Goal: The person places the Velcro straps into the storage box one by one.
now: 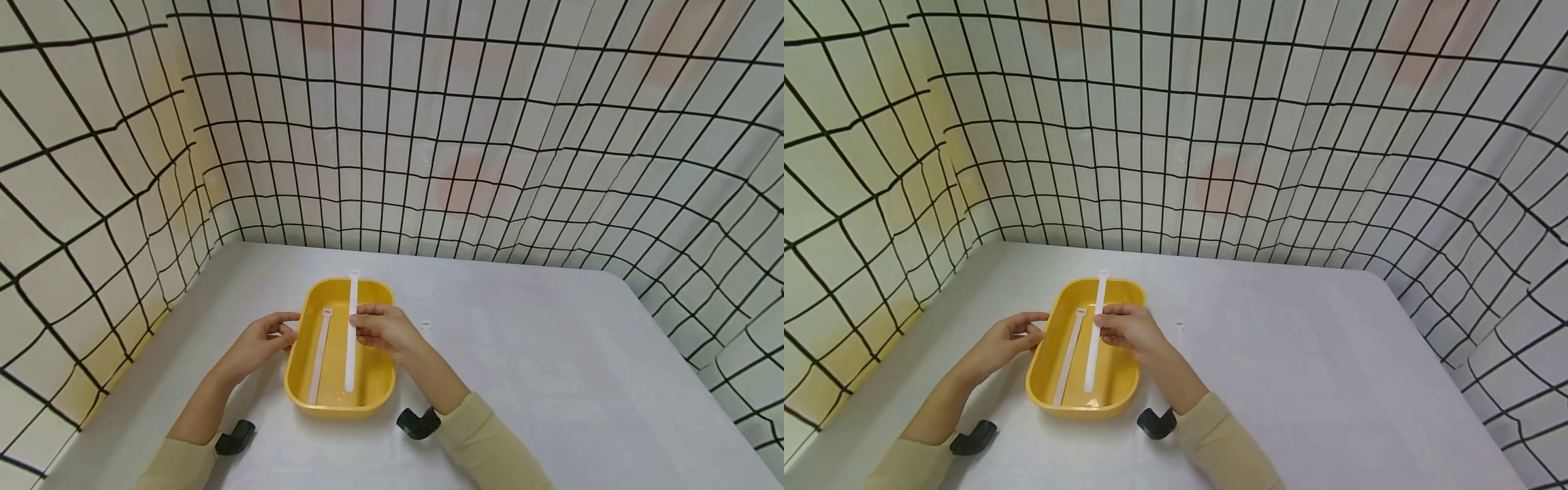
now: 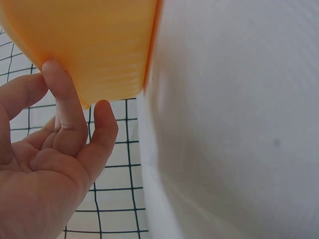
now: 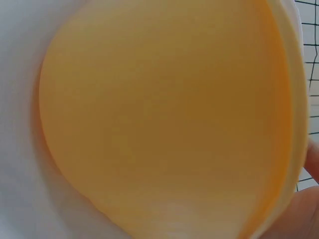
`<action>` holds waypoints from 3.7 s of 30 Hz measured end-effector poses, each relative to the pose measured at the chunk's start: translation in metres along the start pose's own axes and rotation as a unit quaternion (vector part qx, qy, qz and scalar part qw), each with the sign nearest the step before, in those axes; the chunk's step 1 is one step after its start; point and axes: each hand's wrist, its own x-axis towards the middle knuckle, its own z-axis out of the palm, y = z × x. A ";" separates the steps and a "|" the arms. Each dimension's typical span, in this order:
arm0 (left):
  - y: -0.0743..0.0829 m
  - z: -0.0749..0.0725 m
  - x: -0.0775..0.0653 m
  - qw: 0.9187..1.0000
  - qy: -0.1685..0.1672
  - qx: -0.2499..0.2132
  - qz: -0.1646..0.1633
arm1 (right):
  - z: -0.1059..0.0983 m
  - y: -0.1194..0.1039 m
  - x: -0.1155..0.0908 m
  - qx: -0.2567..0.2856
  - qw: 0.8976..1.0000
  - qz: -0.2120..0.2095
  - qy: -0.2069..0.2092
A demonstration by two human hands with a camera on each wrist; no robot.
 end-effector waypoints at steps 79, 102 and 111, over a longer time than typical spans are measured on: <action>-0.002 -0.001 0.000 1.000 -0.003 -0.008 0.008 | 0.027 0.030 0.025 -0.120 0.987 0.078 0.066; 0.000 -0.001 0.000 1.000 -0.004 -0.011 0.009 | 0.031 0.034 0.027 -0.172 0.978 0.092 0.078; 0.001 -0.001 -0.001 1.000 -0.004 -0.014 0.012 | 0.033 0.033 0.029 -0.179 0.974 0.107 0.087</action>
